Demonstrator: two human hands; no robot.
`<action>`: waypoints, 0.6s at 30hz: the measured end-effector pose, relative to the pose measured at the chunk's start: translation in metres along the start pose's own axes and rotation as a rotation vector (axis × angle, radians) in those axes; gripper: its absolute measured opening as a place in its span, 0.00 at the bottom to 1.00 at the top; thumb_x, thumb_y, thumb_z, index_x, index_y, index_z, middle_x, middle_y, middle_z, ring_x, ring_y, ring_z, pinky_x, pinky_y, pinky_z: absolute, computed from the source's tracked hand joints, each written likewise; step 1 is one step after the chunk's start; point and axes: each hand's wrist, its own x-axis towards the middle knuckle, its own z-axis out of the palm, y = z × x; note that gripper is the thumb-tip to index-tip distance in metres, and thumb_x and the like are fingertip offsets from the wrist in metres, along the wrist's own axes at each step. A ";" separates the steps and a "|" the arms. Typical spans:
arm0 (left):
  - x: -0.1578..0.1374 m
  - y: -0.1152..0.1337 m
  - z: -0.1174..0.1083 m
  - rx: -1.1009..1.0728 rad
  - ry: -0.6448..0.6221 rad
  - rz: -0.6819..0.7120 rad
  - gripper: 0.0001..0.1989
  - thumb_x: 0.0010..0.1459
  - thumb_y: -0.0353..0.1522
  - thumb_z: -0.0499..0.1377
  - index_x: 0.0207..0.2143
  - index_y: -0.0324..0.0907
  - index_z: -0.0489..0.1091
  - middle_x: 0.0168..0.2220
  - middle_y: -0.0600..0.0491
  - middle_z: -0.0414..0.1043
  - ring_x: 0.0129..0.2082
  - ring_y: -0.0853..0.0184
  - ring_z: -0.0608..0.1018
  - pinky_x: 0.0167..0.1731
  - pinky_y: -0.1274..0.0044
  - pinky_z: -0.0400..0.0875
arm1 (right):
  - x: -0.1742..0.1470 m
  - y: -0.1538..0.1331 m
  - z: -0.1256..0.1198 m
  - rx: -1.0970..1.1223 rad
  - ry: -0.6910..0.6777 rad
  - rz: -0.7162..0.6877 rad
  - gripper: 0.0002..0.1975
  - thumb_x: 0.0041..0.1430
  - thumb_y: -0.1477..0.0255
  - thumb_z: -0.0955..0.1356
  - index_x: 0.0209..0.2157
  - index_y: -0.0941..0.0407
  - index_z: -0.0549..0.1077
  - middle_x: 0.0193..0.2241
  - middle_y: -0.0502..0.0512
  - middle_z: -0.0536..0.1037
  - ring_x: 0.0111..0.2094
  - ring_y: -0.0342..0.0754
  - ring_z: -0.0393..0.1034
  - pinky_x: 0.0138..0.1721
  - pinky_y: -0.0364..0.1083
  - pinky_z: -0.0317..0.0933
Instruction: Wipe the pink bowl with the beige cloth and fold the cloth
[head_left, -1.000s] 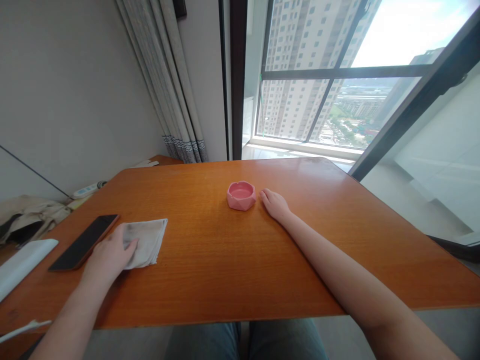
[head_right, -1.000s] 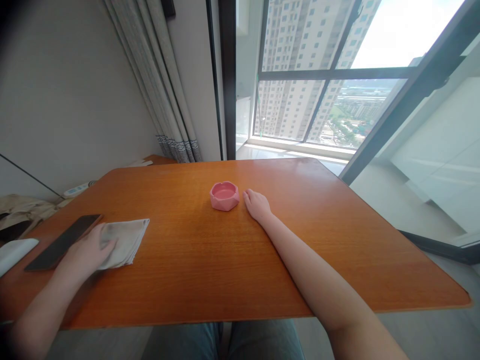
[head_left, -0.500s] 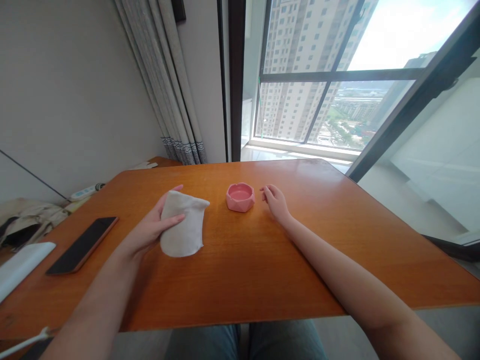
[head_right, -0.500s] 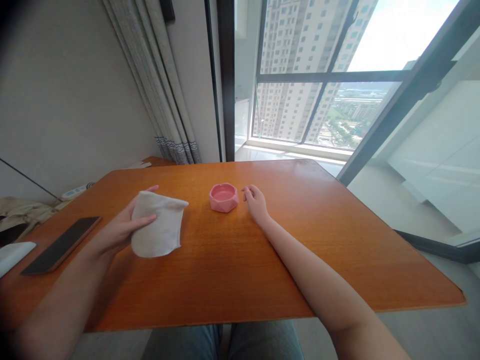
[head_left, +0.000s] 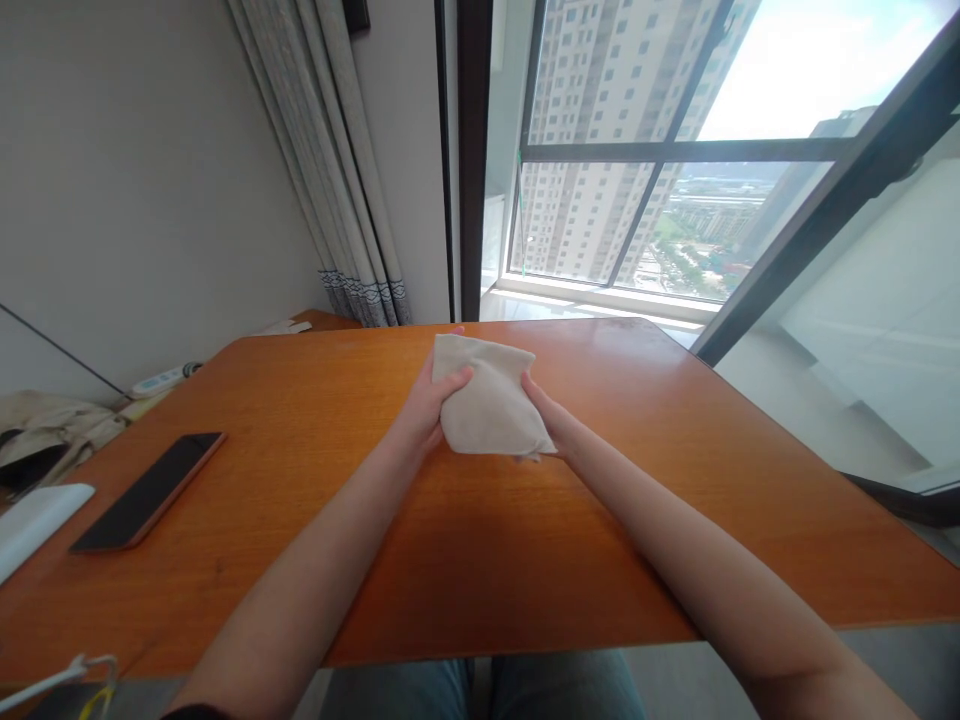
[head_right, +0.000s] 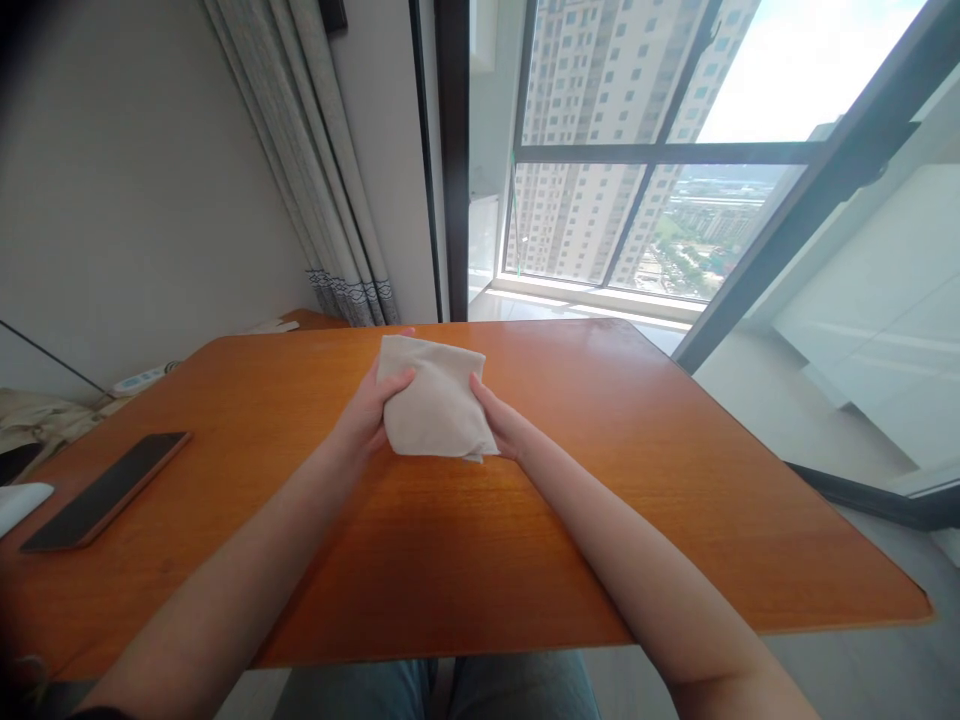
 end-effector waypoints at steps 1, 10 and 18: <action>0.000 0.002 0.002 0.025 -0.012 0.011 0.34 0.46 0.34 0.64 0.57 0.46 0.58 0.42 0.51 0.71 0.38 0.66 0.75 0.39 0.74 0.71 | -0.001 0.001 -0.001 0.002 -0.019 0.026 0.29 0.59 0.49 0.58 0.45 0.58 0.71 0.33 0.59 0.80 0.34 0.52 0.76 0.38 0.50 0.71; 0.008 -0.029 -0.025 0.403 0.078 -0.011 0.33 0.49 0.41 0.62 0.55 0.44 0.53 0.28 0.57 0.68 0.27 0.69 0.72 0.30 0.77 0.67 | 0.000 -0.005 0.001 -0.141 0.188 -0.236 0.20 0.45 0.68 0.72 0.42 0.58 0.72 0.35 0.57 0.80 0.39 0.55 0.74 0.42 0.52 0.69; 0.016 -0.074 -0.074 0.705 0.371 0.132 0.13 0.58 0.36 0.51 0.45 0.41 0.62 0.29 0.56 0.62 0.29 0.70 0.68 0.35 0.76 0.65 | -0.001 0.001 -0.010 -1.126 0.496 -1.020 0.15 0.52 0.71 0.66 0.43 0.54 0.66 0.47 0.58 0.74 0.55 0.56 0.62 0.59 0.60 0.47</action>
